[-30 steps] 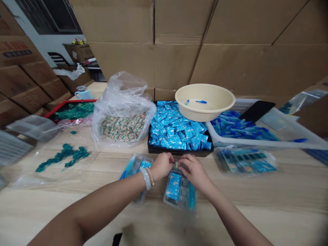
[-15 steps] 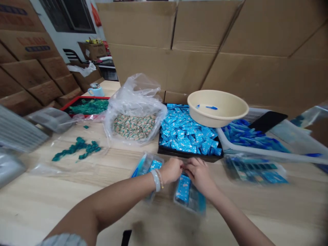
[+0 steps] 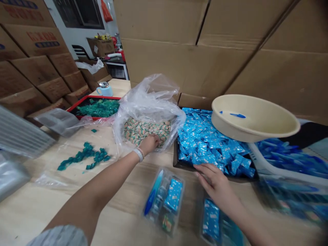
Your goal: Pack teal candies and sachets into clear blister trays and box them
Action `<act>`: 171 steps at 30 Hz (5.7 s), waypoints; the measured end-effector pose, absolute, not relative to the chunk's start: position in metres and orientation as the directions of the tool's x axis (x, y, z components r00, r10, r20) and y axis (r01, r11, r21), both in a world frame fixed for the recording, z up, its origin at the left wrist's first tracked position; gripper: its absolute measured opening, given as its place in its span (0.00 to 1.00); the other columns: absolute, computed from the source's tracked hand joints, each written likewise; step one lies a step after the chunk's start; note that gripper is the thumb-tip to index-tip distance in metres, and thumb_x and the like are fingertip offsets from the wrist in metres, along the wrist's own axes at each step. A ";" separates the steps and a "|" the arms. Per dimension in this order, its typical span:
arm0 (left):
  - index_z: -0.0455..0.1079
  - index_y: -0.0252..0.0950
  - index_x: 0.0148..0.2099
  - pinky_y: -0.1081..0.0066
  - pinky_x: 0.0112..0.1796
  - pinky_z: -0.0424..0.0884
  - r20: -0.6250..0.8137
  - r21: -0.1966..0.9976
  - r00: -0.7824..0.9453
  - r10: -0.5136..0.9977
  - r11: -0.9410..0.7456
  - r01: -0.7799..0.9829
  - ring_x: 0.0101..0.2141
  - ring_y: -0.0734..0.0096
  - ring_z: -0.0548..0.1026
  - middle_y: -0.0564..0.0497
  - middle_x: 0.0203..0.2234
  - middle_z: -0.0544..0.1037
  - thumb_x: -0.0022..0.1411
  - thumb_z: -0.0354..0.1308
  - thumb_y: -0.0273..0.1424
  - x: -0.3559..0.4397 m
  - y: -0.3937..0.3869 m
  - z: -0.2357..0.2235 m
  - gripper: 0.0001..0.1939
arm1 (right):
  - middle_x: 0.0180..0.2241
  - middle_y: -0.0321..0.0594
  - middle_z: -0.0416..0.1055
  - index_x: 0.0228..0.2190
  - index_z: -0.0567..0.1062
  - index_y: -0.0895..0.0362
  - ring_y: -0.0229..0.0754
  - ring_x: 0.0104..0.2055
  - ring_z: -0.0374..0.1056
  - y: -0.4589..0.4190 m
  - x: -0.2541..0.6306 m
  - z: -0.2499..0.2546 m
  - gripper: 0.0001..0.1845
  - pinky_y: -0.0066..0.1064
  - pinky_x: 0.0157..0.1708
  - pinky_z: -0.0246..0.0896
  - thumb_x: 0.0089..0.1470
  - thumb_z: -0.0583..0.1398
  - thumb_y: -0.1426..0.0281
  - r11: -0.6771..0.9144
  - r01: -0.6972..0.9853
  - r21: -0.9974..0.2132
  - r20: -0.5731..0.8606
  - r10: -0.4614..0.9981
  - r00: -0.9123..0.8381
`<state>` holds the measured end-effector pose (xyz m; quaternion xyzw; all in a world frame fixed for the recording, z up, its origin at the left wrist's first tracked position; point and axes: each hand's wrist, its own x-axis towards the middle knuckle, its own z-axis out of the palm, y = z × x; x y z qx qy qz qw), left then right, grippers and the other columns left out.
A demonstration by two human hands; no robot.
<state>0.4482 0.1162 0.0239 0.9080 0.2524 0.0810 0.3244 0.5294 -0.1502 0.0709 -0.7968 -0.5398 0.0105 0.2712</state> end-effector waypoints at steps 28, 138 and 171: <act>0.69 0.33 0.35 0.65 0.40 0.61 0.065 0.399 0.969 -0.237 -0.884 -0.243 0.39 0.62 0.65 0.45 0.34 0.71 0.56 0.46 0.27 0.432 -0.067 0.059 0.11 | 0.24 0.37 0.65 0.20 0.70 0.57 0.40 0.33 0.60 -0.203 0.537 0.045 0.08 0.30 0.32 0.48 0.47 0.54 0.72 -0.620 0.717 -0.320 0.049 0.745 0.666; 0.52 0.37 0.54 0.61 0.45 0.57 0.015 0.398 0.981 -0.191 -0.899 -0.181 0.44 0.62 0.62 0.47 0.42 0.66 0.55 0.49 0.31 0.294 -0.049 0.058 0.24 | 0.28 0.39 0.61 0.27 0.65 0.56 0.40 0.30 0.60 -0.208 0.373 0.031 0.05 0.32 0.30 0.61 0.50 0.53 0.68 -0.561 0.445 -0.698 0.089 0.548 0.831; 0.46 0.42 0.59 0.54 0.49 0.58 0.105 0.497 0.967 0.232 -0.854 0.151 0.53 0.53 0.55 0.41 0.54 0.53 0.44 0.59 0.44 0.292 -0.037 0.031 0.42 | 0.53 0.48 0.50 0.54 0.52 0.53 0.49 0.55 0.49 -0.214 0.387 -0.014 0.27 0.45 0.46 0.57 0.52 0.50 0.63 -0.427 0.364 -0.828 0.172 0.425 0.889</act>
